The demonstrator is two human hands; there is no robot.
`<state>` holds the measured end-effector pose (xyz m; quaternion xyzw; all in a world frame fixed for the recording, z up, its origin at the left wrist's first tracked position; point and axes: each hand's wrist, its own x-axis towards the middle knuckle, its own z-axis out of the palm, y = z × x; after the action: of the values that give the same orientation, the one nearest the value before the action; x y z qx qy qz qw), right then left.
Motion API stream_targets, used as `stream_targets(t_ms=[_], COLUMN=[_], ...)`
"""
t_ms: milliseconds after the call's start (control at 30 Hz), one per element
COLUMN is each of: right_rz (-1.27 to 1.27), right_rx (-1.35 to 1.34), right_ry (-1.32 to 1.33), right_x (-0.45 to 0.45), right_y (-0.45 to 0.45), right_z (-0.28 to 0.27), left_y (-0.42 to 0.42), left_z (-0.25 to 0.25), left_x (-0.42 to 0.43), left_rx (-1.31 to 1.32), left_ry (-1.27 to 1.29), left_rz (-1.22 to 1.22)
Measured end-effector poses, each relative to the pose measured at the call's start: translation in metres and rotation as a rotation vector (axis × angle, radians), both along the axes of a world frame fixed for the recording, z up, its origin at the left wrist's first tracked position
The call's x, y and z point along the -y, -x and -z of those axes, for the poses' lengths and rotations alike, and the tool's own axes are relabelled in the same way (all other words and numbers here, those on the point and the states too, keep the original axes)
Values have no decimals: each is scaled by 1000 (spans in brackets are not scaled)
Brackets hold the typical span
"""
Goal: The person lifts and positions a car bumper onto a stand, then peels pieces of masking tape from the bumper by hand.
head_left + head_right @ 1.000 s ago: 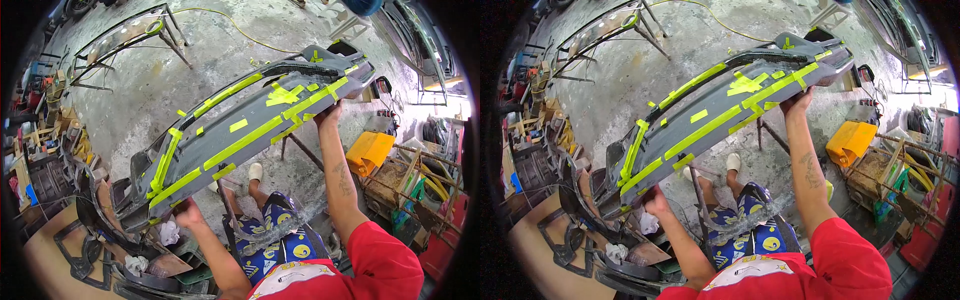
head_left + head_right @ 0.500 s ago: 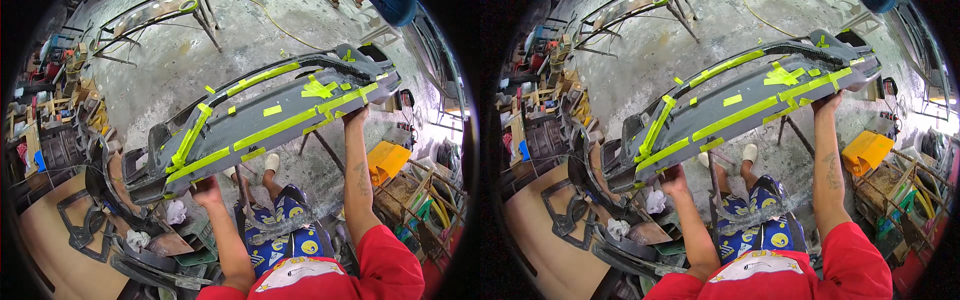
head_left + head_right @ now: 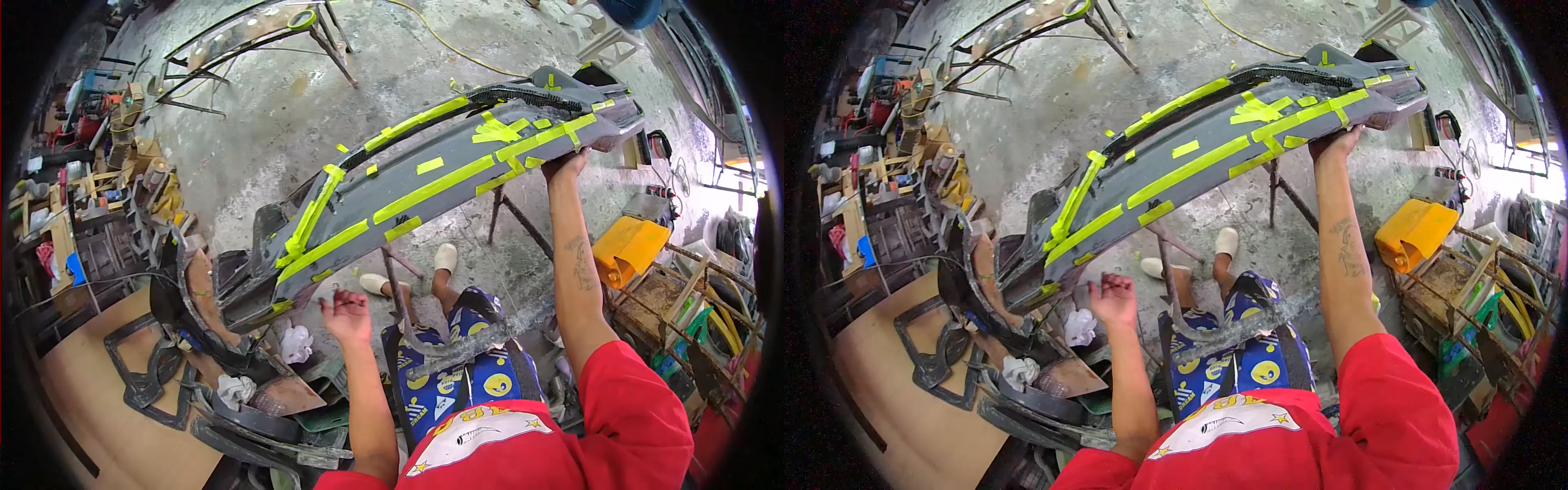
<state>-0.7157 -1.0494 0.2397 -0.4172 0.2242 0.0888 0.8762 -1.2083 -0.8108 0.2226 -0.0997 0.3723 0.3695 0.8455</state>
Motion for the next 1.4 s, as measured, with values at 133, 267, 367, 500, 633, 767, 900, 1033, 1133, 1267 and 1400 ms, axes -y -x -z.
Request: stream_targets(t_ms=[133, 267, 367, 500, 633, 767, 900, 1033, 1133, 1267, 1400], right_rz=[61, 67, 152, 179, 55, -167, -371, -734, -894, -977, -1016], right_rx=[-15, -111, -250, -291, -205, -71, 107, 122, 63, 58, 195], right_ry=[42, -14, -8, 28, 71, 266, 569, 524, 555, 541, 637], right_x=[-4, 18, 29, 47, 62, 55, 34, 25, 18, 7, -5], right_y=[0, -14, -9, 29, 98, 203, 322, 446, 502, 539, 544], right_z=[-9, 5, 3, -11, -38, -77, -117, -145, -146, -165, -182], left_y=[22, 44, 57, 82, 127, 198, 280, 359, 394, 415, 429], left_z=[-21, -49, -76, -98, -109, -110, -97, -93, -86, -81, -70], left_x=[23, 40, 40, 33, 25, 15, 5, 1, -4, -3, -2], left_rx=[-317, -545, -598, -689, -738, -811, -839, -962, -988, -1003, -961], left_ry=[10, -135, -251, -392, -515, -623, -635, -616, -615, -640, -666], left_rz=[364, 658, 814, 995, 1039, 1051, 1042, 1105, 1104, 1083, 1045])
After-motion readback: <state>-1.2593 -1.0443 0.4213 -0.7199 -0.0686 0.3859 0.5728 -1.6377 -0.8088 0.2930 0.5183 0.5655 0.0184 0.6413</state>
